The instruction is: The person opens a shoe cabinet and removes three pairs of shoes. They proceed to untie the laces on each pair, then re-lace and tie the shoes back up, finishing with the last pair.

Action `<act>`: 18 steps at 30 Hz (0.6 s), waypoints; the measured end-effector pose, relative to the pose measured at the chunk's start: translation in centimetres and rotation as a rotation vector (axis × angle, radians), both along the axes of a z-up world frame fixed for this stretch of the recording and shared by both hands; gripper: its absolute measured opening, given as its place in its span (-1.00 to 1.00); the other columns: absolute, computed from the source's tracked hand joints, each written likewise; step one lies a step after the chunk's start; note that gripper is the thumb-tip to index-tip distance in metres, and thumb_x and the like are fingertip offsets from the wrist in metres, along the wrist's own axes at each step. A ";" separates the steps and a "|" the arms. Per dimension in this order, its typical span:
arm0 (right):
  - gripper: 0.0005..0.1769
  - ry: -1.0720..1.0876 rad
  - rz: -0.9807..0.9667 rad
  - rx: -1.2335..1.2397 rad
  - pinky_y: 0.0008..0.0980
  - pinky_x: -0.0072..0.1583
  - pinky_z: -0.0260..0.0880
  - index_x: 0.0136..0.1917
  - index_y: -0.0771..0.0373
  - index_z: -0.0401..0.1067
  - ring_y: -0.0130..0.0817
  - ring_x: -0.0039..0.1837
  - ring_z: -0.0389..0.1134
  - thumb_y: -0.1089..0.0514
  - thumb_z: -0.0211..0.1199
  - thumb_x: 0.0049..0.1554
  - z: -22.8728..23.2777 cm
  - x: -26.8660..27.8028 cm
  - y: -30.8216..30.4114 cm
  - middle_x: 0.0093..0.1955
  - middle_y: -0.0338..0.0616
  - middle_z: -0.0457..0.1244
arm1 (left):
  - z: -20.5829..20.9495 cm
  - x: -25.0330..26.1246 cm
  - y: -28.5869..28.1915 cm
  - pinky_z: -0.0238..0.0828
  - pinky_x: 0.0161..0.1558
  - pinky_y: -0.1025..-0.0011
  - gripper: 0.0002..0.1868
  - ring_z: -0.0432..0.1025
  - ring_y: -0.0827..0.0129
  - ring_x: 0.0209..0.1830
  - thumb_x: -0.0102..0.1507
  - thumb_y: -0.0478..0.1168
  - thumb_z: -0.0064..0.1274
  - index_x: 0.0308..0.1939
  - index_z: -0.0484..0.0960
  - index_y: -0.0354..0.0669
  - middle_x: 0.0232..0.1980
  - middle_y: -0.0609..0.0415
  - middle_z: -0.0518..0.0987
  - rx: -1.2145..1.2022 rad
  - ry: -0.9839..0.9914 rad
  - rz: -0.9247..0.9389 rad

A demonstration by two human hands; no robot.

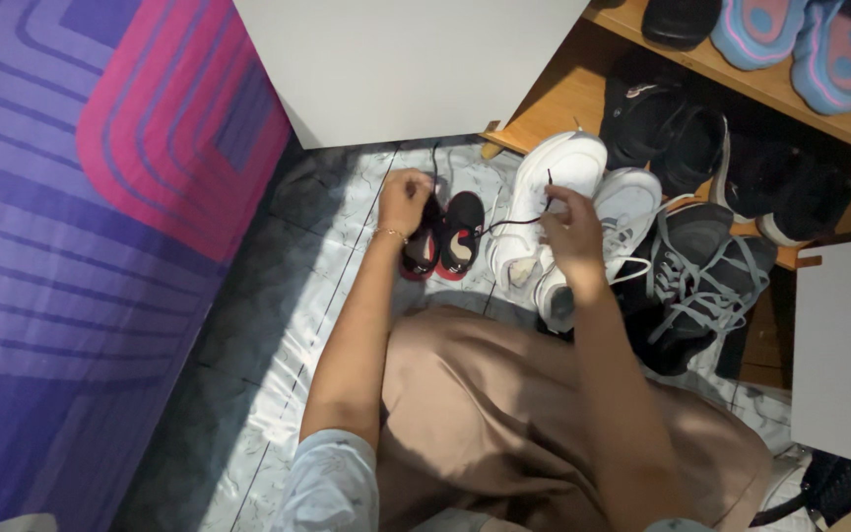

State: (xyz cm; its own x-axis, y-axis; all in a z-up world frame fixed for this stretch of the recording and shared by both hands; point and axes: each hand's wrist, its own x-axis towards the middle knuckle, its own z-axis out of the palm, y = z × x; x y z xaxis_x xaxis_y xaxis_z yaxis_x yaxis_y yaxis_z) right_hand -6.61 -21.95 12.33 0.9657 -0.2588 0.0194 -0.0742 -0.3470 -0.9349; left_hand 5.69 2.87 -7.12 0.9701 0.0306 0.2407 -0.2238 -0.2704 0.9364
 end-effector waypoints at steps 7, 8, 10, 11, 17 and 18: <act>-0.79 -0.174 0.221 -0.361 -0.34 -0.02 0.42 0.07 0.21 0.53 -0.29 -0.10 0.39 0.29 0.29 0.13 -2.8 1.1 4.3 0.00 -0.09 0.34 | 0.3 -1.1 3.5 0.52 -0.09 0.34 -0.83 0.57 0.20 -0.19 0.21 -0.27 0.25 -0.14 0.66 -0.16 -0.10 -0.02 0.62 0.111 0.164 0.120; -0.80 -0.203 0.305 -0.299 -0.34 0.00 0.46 0.05 0.20 0.54 -0.32 -0.04 0.44 0.27 0.27 0.12 -3.9 1.7 5.3 -0.03 -0.13 0.35 | 0.1 -1.7 3.7 0.53 -0.08 0.34 -0.84 0.58 0.21 -0.20 0.22 -0.26 0.24 -0.13 0.67 -0.14 -0.13 -0.01 0.65 0.135 0.220 0.103; -0.83 -0.052 0.320 -0.312 -0.29 -0.03 0.43 0.03 0.19 0.56 -0.24 -0.09 0.44 0.25 0.27 0.14 -6.5 2.4 7.2 -0.07 -0.09 0.34 | 0.1 -2.9 4.0 0.53 -0.07 0.33 -0.80 0.59 0.21 -0.19 0.20 -0.24 0.28 -0.12 0.68 -0.12 -0.15 0.00 0.67 0.141 0.265 0.065; -0.84 0.023 0.329 -0.318 -0.26 -0.05 0.42 0.02 0.19 0.57 -0.20 -0.11 0.43 0.23 0.26 0.15 -7.8 2.8 8.0 -0.08 -0.07 0.34 | 0.2 -3.6 3.7 0.52 -0.07 0.33 -0.76 0.58 0.20 -0.18 0.16 -0.23 0.32 -0.11 0.69 -0.10 -0.15 0.00 0.66 0.123 0.255 0.046; -0.72 -0.067 0.317 -0.574 -0.12 0.15 0.39 0.11 0.16 0.59 0.04 0.10 0.35 0.26 0.29 0.11 -13.3 5.4 10.9 0.03 0.04 0.32 | 0.3 -7.3 3.0 0.46 0.00 0.30 -0.65 0.48 0.10 -0.03 -0.01 -0.26 0.38 -0.15 0.70 -0.12 -0.04 -0.07 0.56 0.134 0.081 -0.081; -0.73 -0.047 0.311 -0.631 -0.11 0.15 0.37 0.09 0.13 0.60 0.04 0.11 0.33 0.25 0.31 0.09 -13.7 5.6 11.0 0.04 0.03 0.31 | 0.0 -7.3 3.2 0.45 0.02 0.30 -0.68 0.47 0.10 -0.01 -0.01 -0.26 0.36 -0.18 0.70 -0.13 -0.01 -0.07 0.55 0.118 0.088 -0.073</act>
State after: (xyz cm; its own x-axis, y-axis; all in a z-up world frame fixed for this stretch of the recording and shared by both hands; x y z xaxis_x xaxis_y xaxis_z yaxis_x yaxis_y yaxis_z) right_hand -1.03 -10.98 -1.36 0.9875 0.1033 0.1189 0.1521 -0.8225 -0.5480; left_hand -1.65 6.05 -7.15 0.9862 -0.0643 0.1524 -0.1654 -0.3661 0.9158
